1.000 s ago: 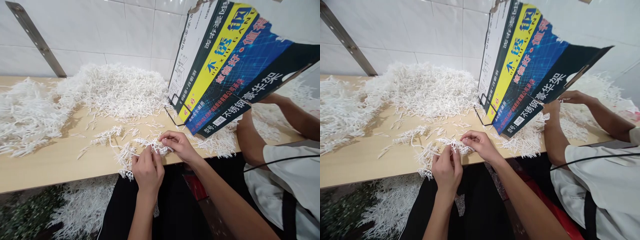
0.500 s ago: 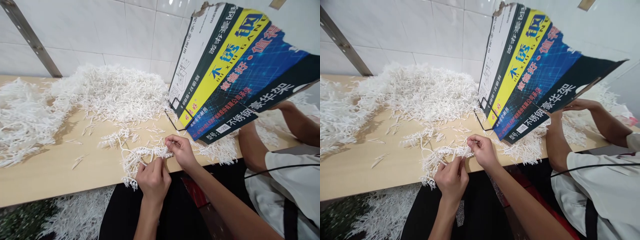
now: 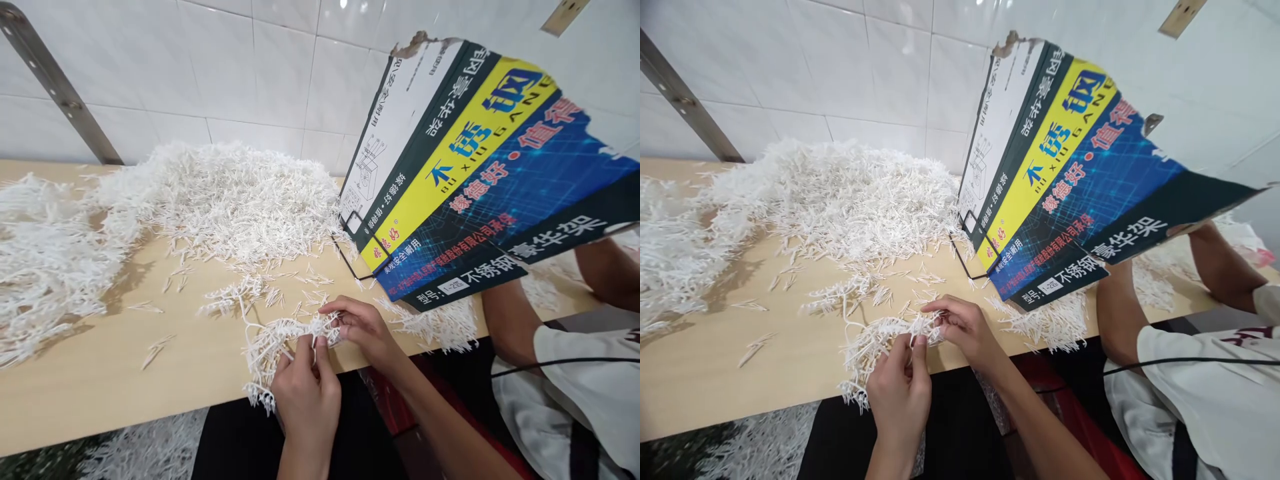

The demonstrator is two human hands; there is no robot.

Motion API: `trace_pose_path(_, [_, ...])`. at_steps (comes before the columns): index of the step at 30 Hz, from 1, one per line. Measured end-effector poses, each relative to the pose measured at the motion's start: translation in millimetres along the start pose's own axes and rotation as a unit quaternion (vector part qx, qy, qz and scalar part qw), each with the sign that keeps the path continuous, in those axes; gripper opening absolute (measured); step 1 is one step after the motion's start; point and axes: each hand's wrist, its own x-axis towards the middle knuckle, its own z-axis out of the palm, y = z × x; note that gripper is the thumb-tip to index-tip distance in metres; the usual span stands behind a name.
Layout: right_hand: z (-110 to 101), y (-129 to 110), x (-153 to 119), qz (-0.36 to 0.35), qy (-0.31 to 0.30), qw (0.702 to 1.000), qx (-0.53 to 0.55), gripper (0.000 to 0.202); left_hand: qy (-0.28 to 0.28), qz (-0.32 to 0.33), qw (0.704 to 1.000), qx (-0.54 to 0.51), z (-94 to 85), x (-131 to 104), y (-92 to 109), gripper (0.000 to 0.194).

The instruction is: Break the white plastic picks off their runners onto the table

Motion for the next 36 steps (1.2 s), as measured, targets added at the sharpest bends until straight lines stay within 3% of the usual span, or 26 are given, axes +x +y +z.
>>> trace_pose_path(7, [8, -2, 7, 0.009, 0.071, 0.989, -0.128, 0.021, -0.058, -0.021, 0.998, -0.011, -1.6, -3, -3, 0.019])
trace_pose_path(14, [15, 10, 17, 0.099, 0.251, 0.962, -0.050, 0.025, -0.069, -0.012, 0.996, -0.062, -15.6, 0, -6, 0.025])
trace_pose_path(19, [17, 6, 19, 0.068, 0.234, 0.968, -0.061, 0.025, -0.068, -0.002, 0.997, -0.047, -20.4, 5, -6, 0.024])
trace_pose_path(22, [17, -3, 18, 0.001, 0.201, 0.977, -0.069, 0.037, -0.050, 0.022, 0.998, -0.025, -17.5, 8, -6, 0.023])
trace_pose_path(26, [14, -11, 15, -0.086, 0.167, 0.978, -0.089, 0.028, -0.059, 0.028, 0.997, -0.028, -18.1, 8, -3, 0.027])
trace_pose_path(29, [11, -11, 6, -0.113, 0.214, 0.966, -0.094, 0.026, -0.040, 0.030, 0.997, -0.056, -25.3, 8, 3, 0.035])
trace_pose_path(31, [10, -11, -3, -0.114, 0.241, 0.959, -0.098, 0.025, 0.021, -0.001, 0.998, -0.063, -35.2, 7, 5, 0.035])
trace_pose_path(33, [10, -11, -7, -0.101, 0.161, 0.975, -0.112, 0.024, 0.108, -0.038, 0.992, -0.050, -50.6, 8, 0, 0.028])
trace_pose_path(35, [10, -15, 1, -0.087, -0.008, 0.984, -0.155, 0.024, 0.186, -0.055, 0.981, -0.031, -71.5, 9, -12, 0.020])
trace_pose_path(36, [11, -18, 11, -0.084, -0.092, 0.974, -0.187, 0.024, 0.218, -0.059, 0.974, -0.025, -83.6, 11, -19, 0.019])
